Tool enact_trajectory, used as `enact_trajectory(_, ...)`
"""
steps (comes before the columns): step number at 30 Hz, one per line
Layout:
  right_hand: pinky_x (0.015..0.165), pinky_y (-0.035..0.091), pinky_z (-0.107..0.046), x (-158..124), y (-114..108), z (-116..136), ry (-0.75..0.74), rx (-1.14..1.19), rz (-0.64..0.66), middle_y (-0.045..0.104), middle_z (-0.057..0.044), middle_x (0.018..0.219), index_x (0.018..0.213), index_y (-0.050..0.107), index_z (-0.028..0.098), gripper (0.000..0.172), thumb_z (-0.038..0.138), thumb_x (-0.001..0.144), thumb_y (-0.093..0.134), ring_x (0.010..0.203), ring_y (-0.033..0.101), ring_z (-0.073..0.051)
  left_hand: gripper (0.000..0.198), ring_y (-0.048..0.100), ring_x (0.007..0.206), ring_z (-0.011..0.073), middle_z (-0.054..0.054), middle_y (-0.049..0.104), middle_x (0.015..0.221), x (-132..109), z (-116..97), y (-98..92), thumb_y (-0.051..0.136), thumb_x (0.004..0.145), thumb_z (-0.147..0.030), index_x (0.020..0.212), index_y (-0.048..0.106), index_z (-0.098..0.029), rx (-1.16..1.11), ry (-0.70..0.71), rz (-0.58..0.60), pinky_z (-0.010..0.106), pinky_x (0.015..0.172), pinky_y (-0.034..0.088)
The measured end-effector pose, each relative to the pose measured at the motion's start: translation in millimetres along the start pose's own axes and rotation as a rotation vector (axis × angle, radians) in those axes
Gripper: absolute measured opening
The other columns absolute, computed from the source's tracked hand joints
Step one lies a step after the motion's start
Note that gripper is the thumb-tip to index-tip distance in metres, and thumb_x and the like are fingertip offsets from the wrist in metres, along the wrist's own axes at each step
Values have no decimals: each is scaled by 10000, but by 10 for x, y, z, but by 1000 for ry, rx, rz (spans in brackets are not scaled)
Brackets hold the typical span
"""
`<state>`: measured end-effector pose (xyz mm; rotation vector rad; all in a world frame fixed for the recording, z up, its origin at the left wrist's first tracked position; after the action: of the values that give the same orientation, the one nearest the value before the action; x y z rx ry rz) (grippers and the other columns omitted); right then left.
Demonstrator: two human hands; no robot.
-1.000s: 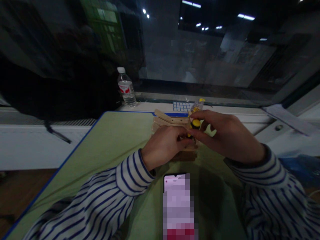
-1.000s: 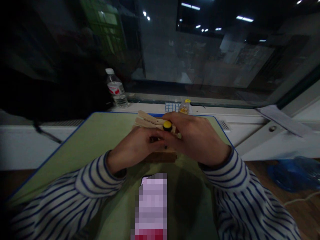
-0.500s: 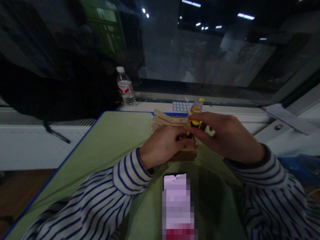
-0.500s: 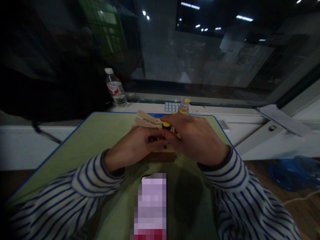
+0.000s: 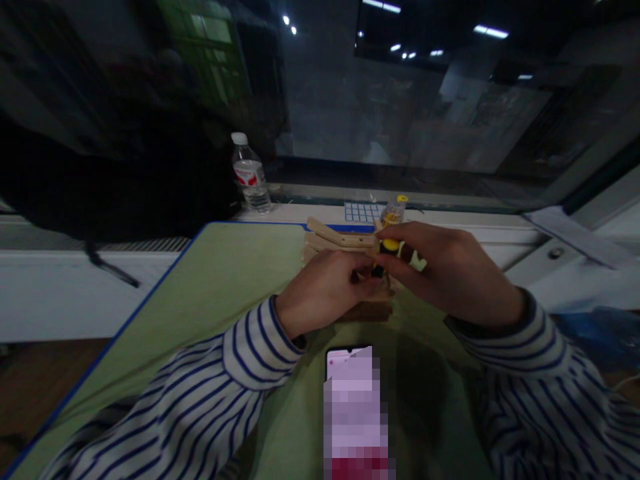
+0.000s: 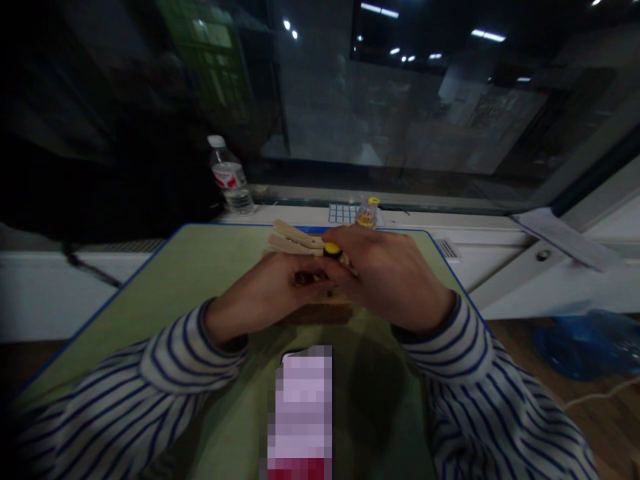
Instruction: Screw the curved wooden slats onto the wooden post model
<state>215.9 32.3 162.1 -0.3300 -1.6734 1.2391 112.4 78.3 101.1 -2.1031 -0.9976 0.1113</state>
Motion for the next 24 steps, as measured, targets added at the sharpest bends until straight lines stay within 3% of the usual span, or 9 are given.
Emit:
enact_trajectory(6, 651, 517, -301, -1, 4, -24, 28, 9, 3, 725, -69, 924, 1100, 640, 129, 266, 282, 886, 599, 730, 679, -187, 221, 657, 822, 195, 42, 731, 892, 7, 33, 0, 599, 872, -349, 979, 722, -200, -3, -36, -9, 290, 763, 496)
enact_trajectory(11, 748, 531, -320, -15, 5, -14, -17, 34, 12, 705, -103, 1113, 1247, 565, 137, 396, 293, 885, 593, 840, 690, -198, 193, 659, 840, 204, 45, 732, 885, 7, 20, -11, 601, 865, -311, 941, 728, -187, 37, -29, -9, 292, 781, 493)
enact_trajectory(15, 720, 522, -298, -19, 19, -1, -26, 71, 41, 719, -71, 1056, 1216, 588, 170, 339, 209, 880, 569, 818, 689, -181, 181, 657, 859, 209, 49, 732, 872, 6, 5, -18, 601, 868, -306, 915, 725, -182, 52, -15, -20, 305, 817, 486)
enact_trajectory(24, 684, 509, -282, -12, 13, 2, -14, 41, 17, 728, -82, 1008, 1142, 628, 118, 286, 219, 877, 590, 752, 678, -168, 170, 651, 813, 181, 27, 720, 853, 2, -16, 4, 602, 874, -299, 935, 713, -186, 20, 11, -7, 294, 795, 476)
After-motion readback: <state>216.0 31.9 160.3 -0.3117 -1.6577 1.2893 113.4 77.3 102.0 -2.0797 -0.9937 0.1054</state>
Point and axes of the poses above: each hand's wrist, its own x-axis towards the middle knuckle, its own y-axis out of the palm, z = x × y, the point moved 7 cm from there along x, towards the middle knuckle
